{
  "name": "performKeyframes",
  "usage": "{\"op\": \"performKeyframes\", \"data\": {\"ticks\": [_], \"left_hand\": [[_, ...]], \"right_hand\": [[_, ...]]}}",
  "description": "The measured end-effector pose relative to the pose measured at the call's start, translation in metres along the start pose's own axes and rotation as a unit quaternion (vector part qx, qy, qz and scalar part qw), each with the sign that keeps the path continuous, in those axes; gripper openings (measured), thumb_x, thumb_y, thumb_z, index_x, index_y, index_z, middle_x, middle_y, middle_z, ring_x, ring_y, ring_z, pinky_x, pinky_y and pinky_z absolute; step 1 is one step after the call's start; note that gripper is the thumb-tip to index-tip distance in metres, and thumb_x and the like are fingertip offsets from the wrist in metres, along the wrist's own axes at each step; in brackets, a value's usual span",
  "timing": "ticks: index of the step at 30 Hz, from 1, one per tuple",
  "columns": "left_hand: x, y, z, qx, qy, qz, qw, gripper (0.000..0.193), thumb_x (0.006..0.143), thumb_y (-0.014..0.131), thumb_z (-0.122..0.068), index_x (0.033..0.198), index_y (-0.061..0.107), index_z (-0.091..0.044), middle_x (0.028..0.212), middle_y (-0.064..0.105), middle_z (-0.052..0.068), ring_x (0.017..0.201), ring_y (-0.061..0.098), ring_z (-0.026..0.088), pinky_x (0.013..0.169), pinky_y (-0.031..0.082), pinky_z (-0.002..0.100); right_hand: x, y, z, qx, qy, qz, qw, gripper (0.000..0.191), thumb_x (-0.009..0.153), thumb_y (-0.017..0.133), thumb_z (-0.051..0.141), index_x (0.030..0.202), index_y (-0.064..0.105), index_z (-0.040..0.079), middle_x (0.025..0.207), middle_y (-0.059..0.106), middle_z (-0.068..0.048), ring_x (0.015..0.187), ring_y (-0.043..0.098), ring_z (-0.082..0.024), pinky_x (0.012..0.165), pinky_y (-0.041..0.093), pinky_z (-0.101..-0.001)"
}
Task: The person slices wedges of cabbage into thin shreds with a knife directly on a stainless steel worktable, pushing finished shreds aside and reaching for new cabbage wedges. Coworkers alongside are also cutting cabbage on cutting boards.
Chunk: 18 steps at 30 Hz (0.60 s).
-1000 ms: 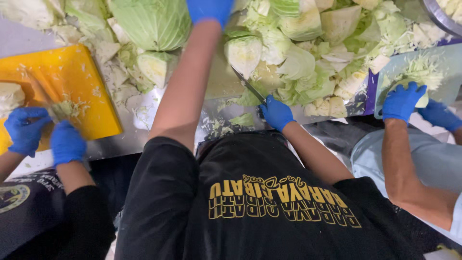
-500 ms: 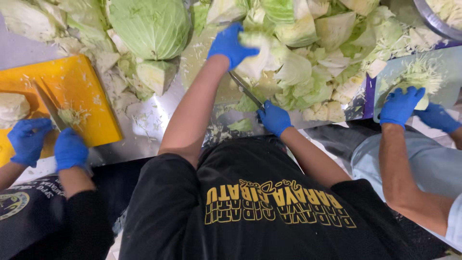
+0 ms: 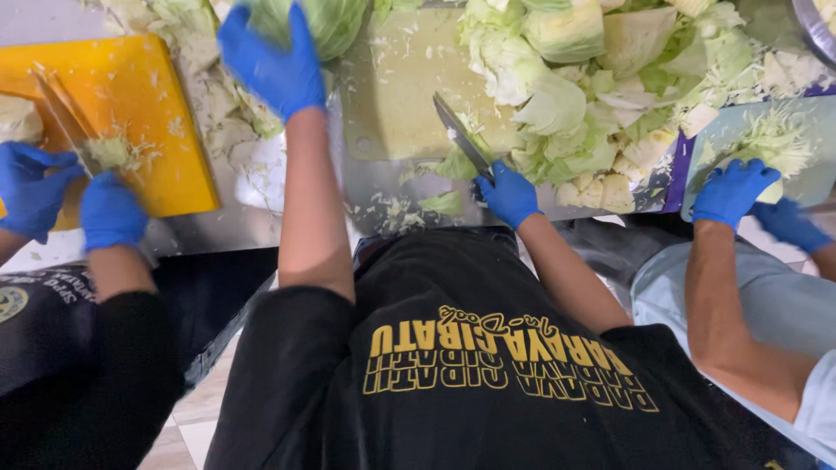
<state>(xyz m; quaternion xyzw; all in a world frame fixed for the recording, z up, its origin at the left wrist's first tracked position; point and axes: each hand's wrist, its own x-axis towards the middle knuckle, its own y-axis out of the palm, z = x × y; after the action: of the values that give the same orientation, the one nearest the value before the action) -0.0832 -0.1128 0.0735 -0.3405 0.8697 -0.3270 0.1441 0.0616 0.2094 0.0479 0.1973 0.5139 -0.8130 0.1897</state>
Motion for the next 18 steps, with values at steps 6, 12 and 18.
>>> {"op": "performKeyframes", "data": {"ticks": [6,12,18], "left_hand": [[-0.030,-0.027,0.084,0.170,0.143,0.088,0.971,0.121,0.059,0.097,-0.057,0.145,0.037,0.001,0.142,0.045,0.027,0.138,0.033,0.048,0.116,0.020,0.057],[-0.032,-0.030,0.093,0.146,0.102,0.096,0.979,0.111,0.072,0.095,-0.056,0.149,0.035,-0.001,0.147,0.046,0.020,0.145,0.036,0.040,0.127,0.016,0.054],[-0.087,-0.003,0.097,-0.056,0.161,0.241,0.955,0.113,0.070,0.096,-0.048,0.151,0.034,0.001,0.144,0.048,0.024,0.133,0.052,0.039,0.113,0.045,0.043]], "right_hand": [[0.004,-0.002,0.006,0.010,-0.011,-0.011,1.000,0.044,0.094,0.064,0.048,0.103,0.063,0.004,0.097,0.071,-0.027,0.092,0.067,-0.048,0.078,0.052,-0.0562],[-0.001,0.013,-0.004,0.086,-0.073,-0.046,0.993,0.036,0.099,0.065,0.037,0.097,0.060,0.002,0.093,0.067,-0.027,0.090,0.065,-0.049,0.077,0.050,-0.0541],[-0.019,0.020,-0.002,0.134,-0.067,-0.118,0.982,0.026,0.103,0.065,0.022,0.102,0.054,-0.001,0.089,0.059,-0.029,0.085,0.060,-0.050,0.075,0.048,-0.0511]]}}
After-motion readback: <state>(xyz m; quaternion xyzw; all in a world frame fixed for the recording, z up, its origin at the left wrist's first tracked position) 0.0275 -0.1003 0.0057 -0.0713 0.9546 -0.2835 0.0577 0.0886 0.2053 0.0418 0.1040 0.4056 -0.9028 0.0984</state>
